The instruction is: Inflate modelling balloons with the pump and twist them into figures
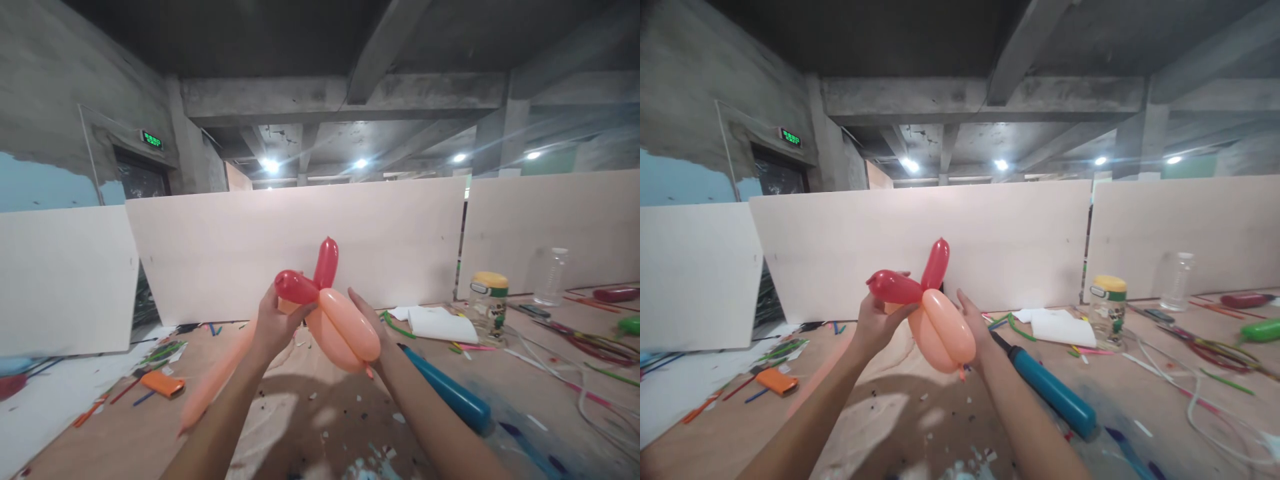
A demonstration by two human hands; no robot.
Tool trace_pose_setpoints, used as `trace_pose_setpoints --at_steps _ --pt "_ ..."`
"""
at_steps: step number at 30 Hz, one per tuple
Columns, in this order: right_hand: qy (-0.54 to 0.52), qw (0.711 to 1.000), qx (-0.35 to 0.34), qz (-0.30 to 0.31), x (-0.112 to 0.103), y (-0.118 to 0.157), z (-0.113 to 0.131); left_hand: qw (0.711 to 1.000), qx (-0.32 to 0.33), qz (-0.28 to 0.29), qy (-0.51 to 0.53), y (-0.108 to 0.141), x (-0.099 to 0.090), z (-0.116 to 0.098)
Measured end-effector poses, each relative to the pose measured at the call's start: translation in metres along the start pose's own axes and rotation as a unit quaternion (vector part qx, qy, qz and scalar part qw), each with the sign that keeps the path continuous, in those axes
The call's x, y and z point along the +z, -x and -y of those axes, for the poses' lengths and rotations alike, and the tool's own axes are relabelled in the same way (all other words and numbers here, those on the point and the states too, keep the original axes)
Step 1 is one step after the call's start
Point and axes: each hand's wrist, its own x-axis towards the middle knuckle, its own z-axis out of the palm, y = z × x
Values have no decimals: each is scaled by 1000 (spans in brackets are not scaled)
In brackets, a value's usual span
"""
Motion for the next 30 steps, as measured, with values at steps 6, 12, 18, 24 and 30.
trace_pose_setpoints --at_steps 6,12,18,24,30 --pt "-50 993 68 81 -18 0 -15 991 25 77 -108 -2 -28 11" --pt "-136 980 79 118 -12 3 -6 982 1 50 -181 -2 -50 36" --pt "-108 989 81 56 -15 -6 -21 997 -39 -59 -10 -30 -60 19" --pt "32 999 3 8 -9 -9 -36 989 -44 0 144 -61 -41 -30" --pt "103 992 -60 37 2 -5 -30 976 -32 17 213 -60 -15 -34"
